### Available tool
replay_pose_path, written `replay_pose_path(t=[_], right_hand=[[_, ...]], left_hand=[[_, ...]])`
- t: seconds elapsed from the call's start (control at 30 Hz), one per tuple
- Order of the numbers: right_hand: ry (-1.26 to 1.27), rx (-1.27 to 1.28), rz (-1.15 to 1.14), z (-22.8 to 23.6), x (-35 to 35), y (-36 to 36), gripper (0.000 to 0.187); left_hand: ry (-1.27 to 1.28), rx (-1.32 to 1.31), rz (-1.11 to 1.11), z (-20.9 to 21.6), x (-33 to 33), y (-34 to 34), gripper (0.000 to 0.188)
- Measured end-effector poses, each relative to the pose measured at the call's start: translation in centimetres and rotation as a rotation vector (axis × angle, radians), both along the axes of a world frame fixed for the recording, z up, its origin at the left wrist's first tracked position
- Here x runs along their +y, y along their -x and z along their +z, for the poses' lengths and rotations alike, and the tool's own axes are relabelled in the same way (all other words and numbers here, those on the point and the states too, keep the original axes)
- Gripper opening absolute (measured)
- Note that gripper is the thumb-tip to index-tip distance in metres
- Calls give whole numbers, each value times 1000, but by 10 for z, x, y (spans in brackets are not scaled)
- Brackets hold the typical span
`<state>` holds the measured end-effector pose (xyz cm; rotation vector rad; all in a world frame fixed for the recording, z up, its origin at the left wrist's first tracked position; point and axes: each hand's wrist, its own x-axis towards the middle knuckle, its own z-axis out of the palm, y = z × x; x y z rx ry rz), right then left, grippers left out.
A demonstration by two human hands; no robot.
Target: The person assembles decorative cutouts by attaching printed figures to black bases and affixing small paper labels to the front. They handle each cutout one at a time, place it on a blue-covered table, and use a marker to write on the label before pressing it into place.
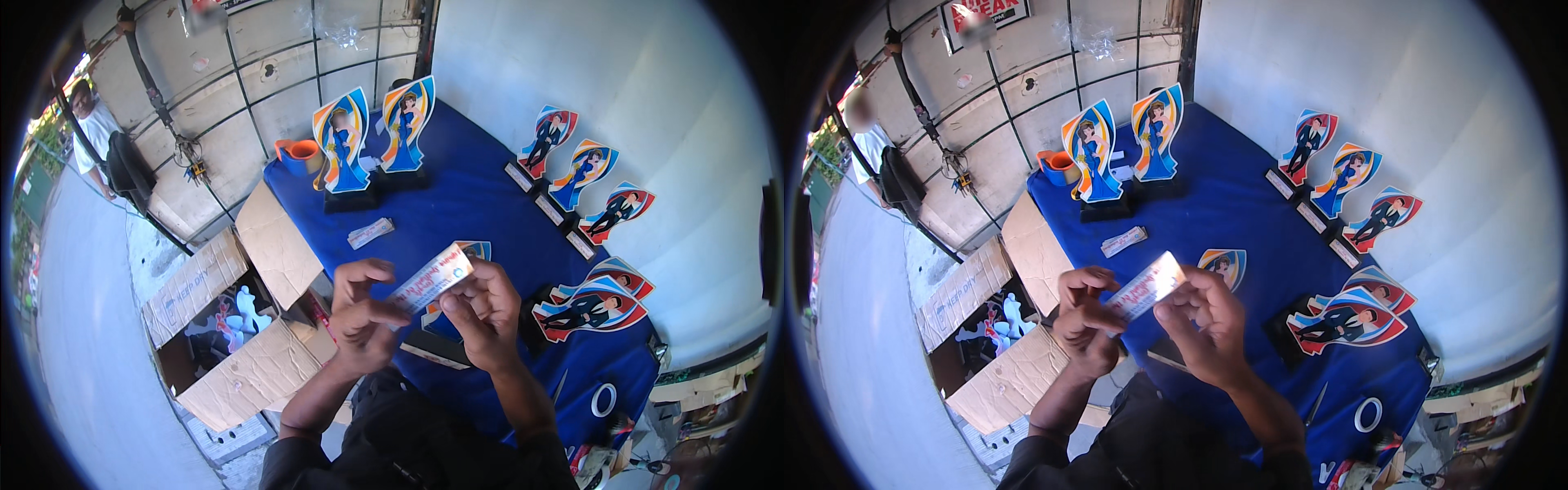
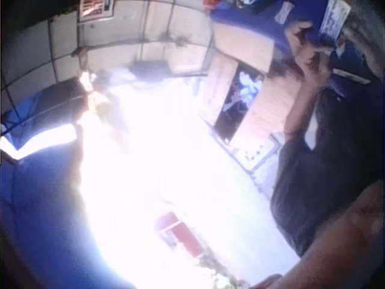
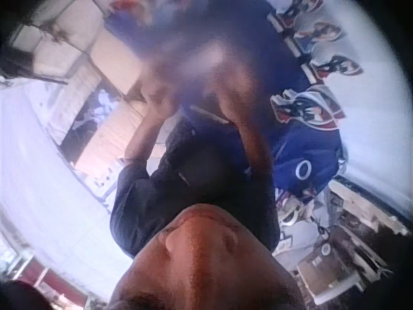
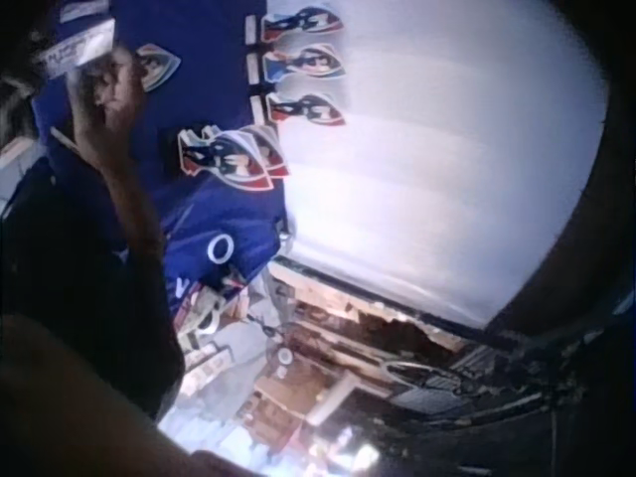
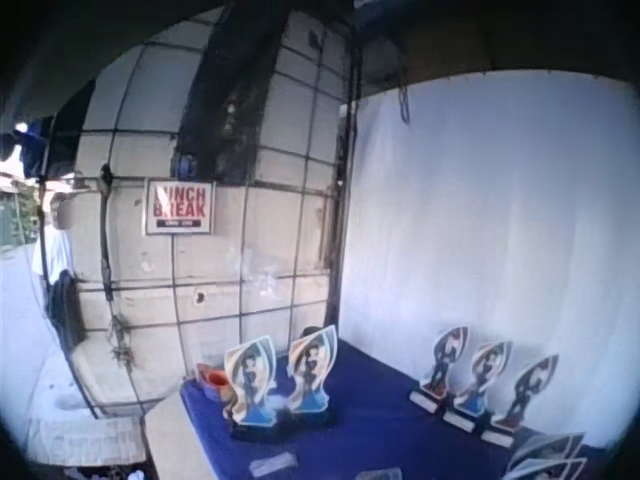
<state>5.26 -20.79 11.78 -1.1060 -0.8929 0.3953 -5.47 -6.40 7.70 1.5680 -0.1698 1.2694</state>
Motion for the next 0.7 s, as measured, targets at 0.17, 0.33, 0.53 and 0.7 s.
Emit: replay_pose_path(t=[0.17, 0.33, 0.53, 0.7], right_hand=[[106, -109, -75, 2, 3, -6, 17], [436, -564, 113, 10, -2, -28, 20], [504, -379, 197, 5, -10, -23, 18], [287, 33, -69, -1, -18, -16, 16]], left_hand=[[-344, 225, 88, 12, -13, 3, 24], [-155, 324, -32, 25, -15, 9, 35], [-138, 431, -18, 13, -7, 3, 28], [-34, 403, 70, 15, 0, 13, 26]])
